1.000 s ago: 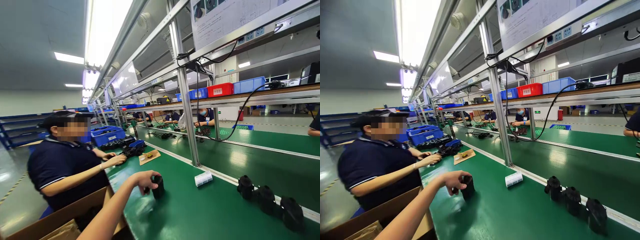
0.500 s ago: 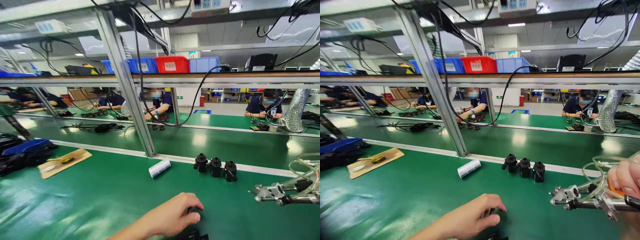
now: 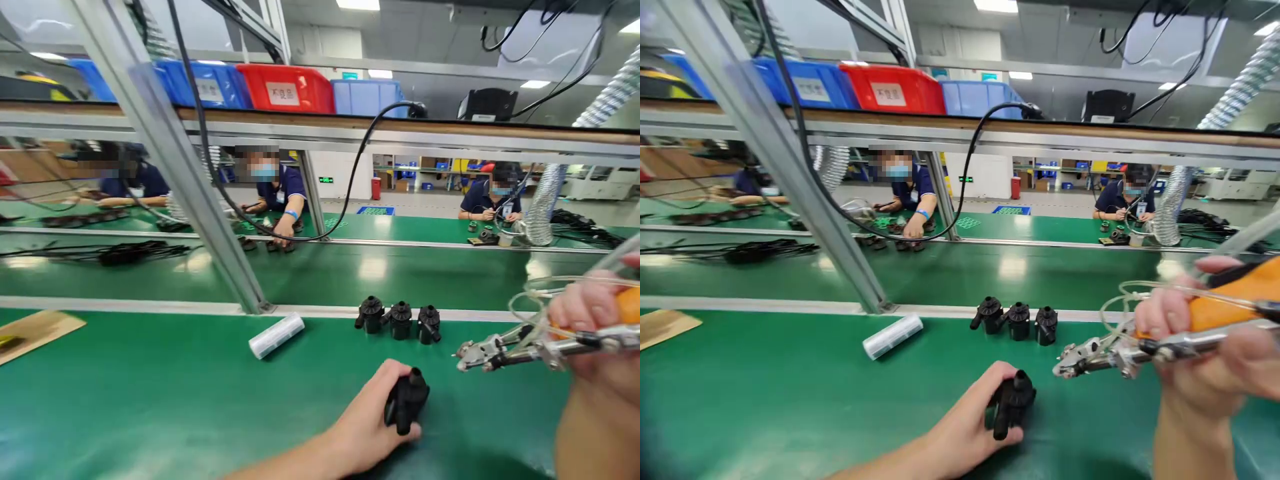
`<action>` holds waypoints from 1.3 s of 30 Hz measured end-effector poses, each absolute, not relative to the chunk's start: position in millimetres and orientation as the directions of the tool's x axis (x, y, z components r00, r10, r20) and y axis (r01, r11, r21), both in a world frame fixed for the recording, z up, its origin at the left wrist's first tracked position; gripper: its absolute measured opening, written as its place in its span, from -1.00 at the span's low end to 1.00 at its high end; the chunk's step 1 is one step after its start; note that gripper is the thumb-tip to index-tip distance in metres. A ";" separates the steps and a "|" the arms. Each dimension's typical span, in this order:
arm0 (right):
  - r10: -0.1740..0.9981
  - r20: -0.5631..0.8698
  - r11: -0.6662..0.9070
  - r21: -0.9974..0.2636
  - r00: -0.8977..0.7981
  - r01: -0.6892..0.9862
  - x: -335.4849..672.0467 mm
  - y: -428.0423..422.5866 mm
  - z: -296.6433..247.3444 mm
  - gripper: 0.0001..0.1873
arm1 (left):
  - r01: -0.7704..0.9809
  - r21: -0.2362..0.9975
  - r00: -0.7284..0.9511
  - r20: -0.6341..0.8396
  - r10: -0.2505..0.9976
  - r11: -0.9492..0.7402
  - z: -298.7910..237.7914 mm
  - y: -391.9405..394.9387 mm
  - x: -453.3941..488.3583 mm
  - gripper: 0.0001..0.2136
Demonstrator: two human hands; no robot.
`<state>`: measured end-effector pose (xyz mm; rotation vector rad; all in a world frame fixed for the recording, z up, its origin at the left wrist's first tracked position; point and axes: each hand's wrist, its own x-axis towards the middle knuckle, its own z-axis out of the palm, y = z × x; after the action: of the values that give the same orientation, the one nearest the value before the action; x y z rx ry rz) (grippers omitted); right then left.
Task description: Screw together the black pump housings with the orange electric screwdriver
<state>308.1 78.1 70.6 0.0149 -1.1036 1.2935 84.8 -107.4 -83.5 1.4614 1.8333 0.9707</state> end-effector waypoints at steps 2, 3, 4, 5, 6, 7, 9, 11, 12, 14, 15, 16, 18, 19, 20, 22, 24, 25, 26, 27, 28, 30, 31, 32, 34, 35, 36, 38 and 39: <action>0.729 0.664 0.322 -0.544 -0.163 -0.775 301.8 75.4 72.3 -0.37 | 0.527 0.850 -0.249 0.165 0.954 -0.010 -106.2 -75.5 87.1 -0.48; 0.732 0.663 0.340 -0.553 -0.155 -0.760 297.4 74.0 72.5 -0.39 | 0.518 0.853 -0.252 0.224 0.942 -0.064 -117.5 -63.1 87.3 -0.48; 0.741 0.656 0.363 -0.570 -0.143 -0.737 292.6 72.8 72.1 -0.40 | 0.506 0.856 -0.249 0.262 0.932 -0.105 -127.7 -54.0 86.7 -0.44; 0.749 0.649 0.386 -0.590 -0.132 -0.709 287.6 72.1 71.1 -0.40 | 0.495 0.858 -0.234 0.283 0.930 -0.136 -136.4 -48.3 84.9 -0.36; 0.752 0.646 0.410 -0.610 -0.127 -0.678 282.5 72.0 69.4 -0.41 | 0.483 0.861 -0.205 0.288 0.936 -0.159 -143.0 -45.8 82.2 -0.22; 0.753 0.646 0.433 -0.631 -0.126 -0.644 277.5 72.4 66.9 -0.42 | 0.464 0.868 -0.167 0.281 0.945 -0.176 -147.5 -45.7 79.0 -0.05; 0.751 0.646 0.475 -0.671 -0.135 -0.570 267.8 74.4 60.8 -0.43 | 0.386 0.903 -0.112 0.248 0.962 -0.188 -149.7 -49.3 72.8 0.17; 0.752 0.638 0.489 -0.709 -0.166 -0.508 258.2 75.8 54.8 -0.43 | 0.278 0.950 -0.117 0.181 0.976 -0.143 -144.2 -52.0 70.4 -0.01; 0.755 0.629 0.486 -0.726 -0.185 -0.487 253.6 75.6 52.4 -0.43 | 0.231 0.967 -0.137 0.139 0.981 -0.104 -139.7 -51.7 71.1 -0.18; 0.764 0.613 0.478 -0.748 -0.203 -0.460 245.6 73.4 49.5 -0.43 | 0.177 0.983 -0.161 0.075 0.984 -0.046 -130.1 -48.3 75.0 -0.41; 0.767 0.609 0.478 -0.753 -0.203 -0.452 242.6 71.7 48.9 -0.42 | 0.160 0.987 -0.162 0.060 0.985 -0.034 -126.0 -45.9 77.5 -0.45; 0.767 0.610 0.482 -0.754 -0.200 -0.447 240.4 70.0 48.7 -0.42 | 0.140 0.990 -0.161 0.054 0.985 -0.031 -123.0 -43.6 79.7 -0.46; 0.763 0.615 0.490 -0.750 -0.197 -0.445 238.5 67.6 48.8 -0.40 | 0.081 0.996 -0.160 0.047 0.986 -0.034 -120.7 -40.4 82.3 -0.49; 0.762 0.618 0.490 -0.747 -0.196 -0.448 238.4 67.0 48.9 -0.39 | 0.049 0.998 -0.163 0.038 0.986 -0.030 -121.2 -39.7 82.7 -0.49; 0.761 0.618 0.488 -0.746 -0.198 -0.452 238.6 66.7 49.0 -0.38 | 0.019 0.999 -0.167 0.029 0.985 -0.026 -122.2 -39.4 82.6 -0.48; 0.762 0.615 0.485 -0.750 -0.204 -0.450 238.6 66.5 49.1 -0.39 | -0.029 0.999 -0.176 0.017 0.984 -0.023 -124.5 -39.7 81.9 -0.47; 0.760 0.614 0.492 -0.757 -0.211 -0.429 236.3 65.8 49.7 -0.41 | -0.058 0.998 -0.175 0.012 0.985 -0.023 -125.2 -39.9 81.5 -0.48; 0.757 0.618 0.503 -0.758 -0.210 -0.415 233.9 65.0 50.2 -0.44 | -0.066 0.997 -0.171 0.013 0.985 -0.024 -124.7 -39.8 81.7 -0.48; 0.753 0.626 0.519 -0.755 -0.205 -0.401 230.7 63.9 50.7 -0.48 | -0.072 0.997 -0.165 0.016 0.986 -0.028 -123.7 -39.5 82.1 -0.48; 0.747 0.636 0.537 -0.750 -0.195 -0.387 226.8 62.8 51.2 -0.53 | -0.077 0.996 -0.160 0.021 0.987 -0.033 -122.6 -39.2 82.7 -0.49; 0.741 0.646 0.556 -0.743 -0.183 -0.373 222.6 61.7 51.6 -0.59 | -0.083 0.996 -0.159 0.027 0.987 -0.040 -121.4 -38.8 83.4 -0.50; 0.724 0.665 0.587 -0.734 -0.184 -0.342 214.3 59.9 51.4 -0.66 | -0.096 0.994 -0.169 0.040 0.985 -0.057 -120.1 -38.1 84.9 -0.53; 0.717 0.669 0.596 -0.734 -0.196 -0.326 211.0 59.4 50.9 -0.68 | -0.099 0.993 -0.174 0.046 0.984 -0.064 -120.0 -37.9 85.5 -0.56; 0.710 0.671 0.601 -0.735 -0.213 -0.314 208.4 59.2 50.1 -0.67 | -0.100 0.992 -0.178 0.053 0.983 -0.071 -120.2 -37.8 86.0 -0.58; 0.703 0.670 0.600 -0.739 -0.239 -0.305 205.8 59.6 48.2 -0.66 | -0.095 0.992 -0.179 0.065 0.982 -0.083 -121.0 -37.9 86.6 -0.60; 0.706 0.665 0.595 -0.743 -0.242 -0.307 205.5 60.0 47.2 -0.66 | -0.092 0.992 -0.177 0.068 0.982 -0.085 -121.3 -38.0 86.9 -0.60; 0.713 0.658 0.587 -0.749 -0.242 -0.308 205.7 60.6 46.1 -0.67 | -0.089 0.992 -0.175 0.069 0.982 -0.086 -121.4 -38.1 87.0 -0.59; 0.728 0.644 0.575 -0.760 -0.236 -0.302 206.2 62.1 43.8 -0.67 | -0.082 0.993 -0.176 0.071 0.982 -0.087 -121.0 -38.3 87.4 -0.58; 0.734 0.638 0.571 -0.765 -0.232 -0.297 206.3 62.8 42.4 -0.66 | -0.074 0.993 -0.178 0.075 0.981 -0.090 -120.6 -38.4 87.6 -0.58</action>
<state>206.3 62.8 42.4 -0.3872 -1.5217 1.0028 87.6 -38.4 -120.6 1.1197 1.2349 1.4380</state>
